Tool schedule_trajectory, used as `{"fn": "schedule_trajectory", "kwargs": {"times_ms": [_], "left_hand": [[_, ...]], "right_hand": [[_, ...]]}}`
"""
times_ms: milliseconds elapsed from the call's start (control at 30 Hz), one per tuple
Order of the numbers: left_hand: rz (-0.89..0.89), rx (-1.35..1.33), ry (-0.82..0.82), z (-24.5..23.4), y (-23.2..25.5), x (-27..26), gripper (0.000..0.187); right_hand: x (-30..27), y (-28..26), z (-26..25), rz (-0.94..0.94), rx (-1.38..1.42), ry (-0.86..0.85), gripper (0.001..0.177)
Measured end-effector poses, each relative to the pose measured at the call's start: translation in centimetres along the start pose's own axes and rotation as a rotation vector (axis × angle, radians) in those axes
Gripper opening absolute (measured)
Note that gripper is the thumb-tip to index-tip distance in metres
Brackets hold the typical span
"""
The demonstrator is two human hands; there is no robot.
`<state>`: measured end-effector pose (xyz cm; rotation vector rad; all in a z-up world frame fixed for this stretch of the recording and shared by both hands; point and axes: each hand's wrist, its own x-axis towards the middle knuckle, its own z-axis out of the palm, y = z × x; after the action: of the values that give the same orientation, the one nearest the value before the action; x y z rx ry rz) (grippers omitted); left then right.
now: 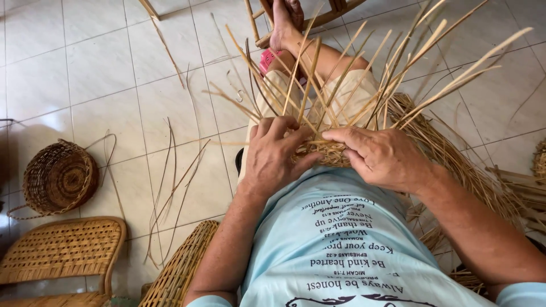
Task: The person is weaving a basket by interlacing long, flexible strands of plant material while sitting on the floor.
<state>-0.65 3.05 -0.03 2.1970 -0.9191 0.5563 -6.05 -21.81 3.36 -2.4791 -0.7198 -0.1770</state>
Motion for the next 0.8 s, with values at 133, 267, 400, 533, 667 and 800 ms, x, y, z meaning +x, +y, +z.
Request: {"fn": "schedule_trajectory", "kwargs": {"times_ms": [133,267,400,533,667,800], "left_hand": [[0.023,0.024,-0.051,-0.7,0.6,0.9,0.041],[0.037,0.055,-0.125,-3.4,2.3,2.3,0.048],[0.016,0.059,-0.168,-4.2,3.6,2.7,0.045],[0.086,0.042,-0.236,-3.4,3.6,2.7,0.052],[0.021,-0.083,-0.214,-1.4,1.7,1.8,0.047],[0.025,-0.094,-0.211,-1.2,1.3,1.9,0.047]], "right_hand": [[0.1,0.7,-1.5,0.064,0.199,0.004,0.053],[-0.8,0.5,-4.9,0.039,0.676,0.161,0.039],[-1.8,-0.5,-5.1,0.061,0.72,0.255,0.032],[-0.3,-1.9,-2.0,-0.147,0.042,0.081,0.049],[1.1,-2.9,-1.6,-0.053,0.076,0.058,0.037],[0.5,-1.3,-0.4,0.004,0.093,0.053,0.028]]}}
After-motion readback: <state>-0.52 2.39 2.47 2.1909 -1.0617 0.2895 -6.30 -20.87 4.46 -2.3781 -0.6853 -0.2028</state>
